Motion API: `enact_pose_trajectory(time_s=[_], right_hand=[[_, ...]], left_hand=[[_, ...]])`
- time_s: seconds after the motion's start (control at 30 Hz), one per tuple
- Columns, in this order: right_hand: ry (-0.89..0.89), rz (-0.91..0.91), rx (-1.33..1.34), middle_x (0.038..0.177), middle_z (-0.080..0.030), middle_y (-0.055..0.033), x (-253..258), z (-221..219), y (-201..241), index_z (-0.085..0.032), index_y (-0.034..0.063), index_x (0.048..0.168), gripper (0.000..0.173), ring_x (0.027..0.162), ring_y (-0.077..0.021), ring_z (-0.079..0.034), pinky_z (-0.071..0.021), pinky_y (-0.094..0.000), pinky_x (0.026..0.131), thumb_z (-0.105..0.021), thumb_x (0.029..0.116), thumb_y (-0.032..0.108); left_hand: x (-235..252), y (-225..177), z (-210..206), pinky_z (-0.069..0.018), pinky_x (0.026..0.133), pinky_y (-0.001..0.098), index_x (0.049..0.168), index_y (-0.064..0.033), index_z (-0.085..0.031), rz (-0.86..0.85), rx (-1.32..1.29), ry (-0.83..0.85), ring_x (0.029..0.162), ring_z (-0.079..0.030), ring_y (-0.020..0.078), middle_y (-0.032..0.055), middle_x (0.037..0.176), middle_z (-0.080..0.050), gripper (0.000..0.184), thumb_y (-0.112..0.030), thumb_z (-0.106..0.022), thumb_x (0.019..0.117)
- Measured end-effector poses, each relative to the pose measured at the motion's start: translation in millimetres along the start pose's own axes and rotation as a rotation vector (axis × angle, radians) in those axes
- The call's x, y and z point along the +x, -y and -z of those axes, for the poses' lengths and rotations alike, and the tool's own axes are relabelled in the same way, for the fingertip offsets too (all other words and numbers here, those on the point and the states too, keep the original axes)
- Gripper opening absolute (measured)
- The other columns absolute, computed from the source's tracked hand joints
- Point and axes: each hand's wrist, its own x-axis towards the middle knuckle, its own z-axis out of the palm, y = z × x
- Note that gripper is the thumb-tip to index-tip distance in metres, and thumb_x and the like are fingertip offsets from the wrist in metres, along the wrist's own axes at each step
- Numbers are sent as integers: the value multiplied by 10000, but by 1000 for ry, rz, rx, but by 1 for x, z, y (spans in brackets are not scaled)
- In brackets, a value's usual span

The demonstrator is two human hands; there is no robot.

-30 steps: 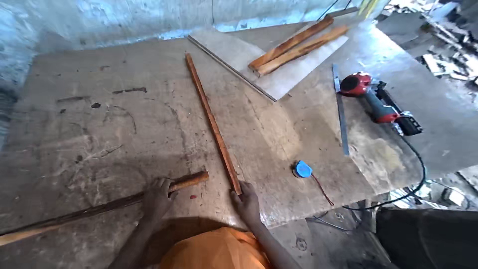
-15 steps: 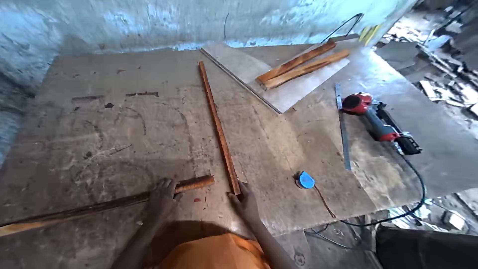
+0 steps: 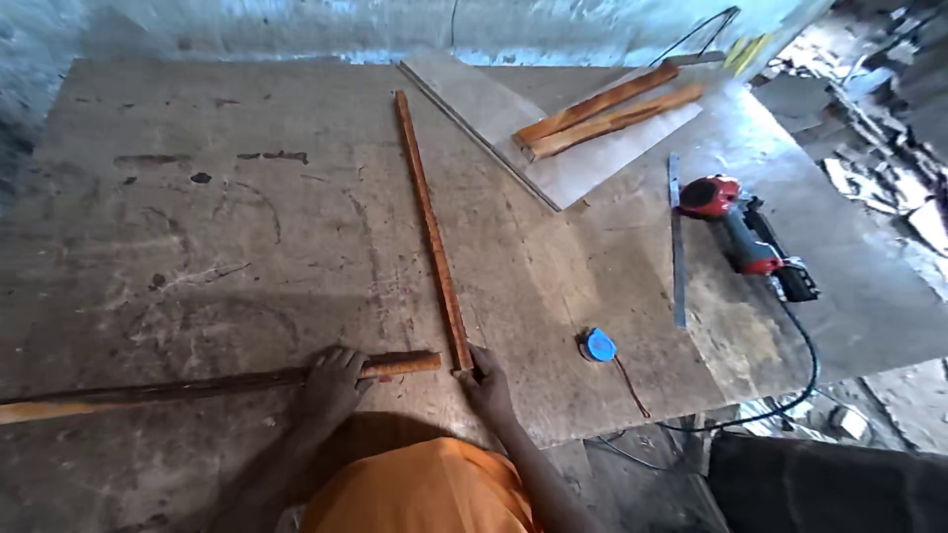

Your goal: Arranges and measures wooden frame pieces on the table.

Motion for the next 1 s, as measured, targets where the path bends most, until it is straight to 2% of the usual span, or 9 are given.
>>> enact_pose_trajectory(time_s=[0.07,0.17,0.5,0.63,0.7,0.83,0.9,1.0], right_hand=[[-2,-11,6,1387,-617,-78,0,0,-1,-593,145,1445,591,1179,-211,-641,-574,-469,963,-771,883,97],[-15,-54,41,1354,-626,-99,1,-1,4,-612,110,1419,581,1163,-194,-644,-567,-413,982,-778,863,83],[44,-23,97,1388,-616,-75,1,7,0,-585,130,1446,578,1188,-169,-638,-558,-388,1003,-759,895,108],[42,-5,75,1376,-622,-78,0,7,2,-593,116,1430,537,1182,-179,-638,-556,-403,1005,-742,914,93],[12,-4,69,1383,-625,-74,-1,3,1,-601,122,1431,542,1195,-173,-635,-549,-398,1017,-742,909,93],[-26,-4,55,1382,-623,-89,-2,-2,-1,-605,113,1427,535,1194,-182,-638,-553,-403,1011,-715,908,47],[-36,-11,37,1386,-620,-78,-2,-4,-1,-603,128,1434,529,1219,-175,-623,-541,-402,1032,-707,919,65],[-56,-11,-3,1378,-629,-89,-2,-8,2,-597,120,1442,524,1188,-196,-645,-555,-420,1006,-711,931,87]], left_hand=[[1,-13,2,-520,997,479,1213,-223,-695,-17,-12,-5,1173,-642,208,0,1226,-693,478,-583,-698,899],[3,-24,7,-526,982,480,1226,-232,-690,2,7,26,1181,-634,204,-6,1234,-685,480,-578,-707,893],[3,-27,11,-513,998,484,1210,-225,-699,-2,9,-12,1188,-626,207,-6,1223,-689,475,-571,-723,886],[5,-36,16,-518,1008,477,1222,-197,-693,10,-24,27,1168,-641,220,13,1216,-693,464,-537,-720,908],[7,-40,15,-530,980,472,1222,-200,-690,0,-12,9,1148,-646,213,9,1207,-694,459,-528,-726,903],[6,-41,13,-523,988,473,1215,-197,-703,-18,-3,-43,1131,-657,215,14,1194,-709,469,-529,-747,887],[7,-41,12,-510,1009,470,1224,-205,-697,-8,3,-21,1156,-647,212,10,1213,-701,474,-543,-733,893],[8,-41,13,-517,1000,474,1201,-212,-702,2,11,-8,1152,-649,207,1,1207,-702,456,-544,-733,890]])
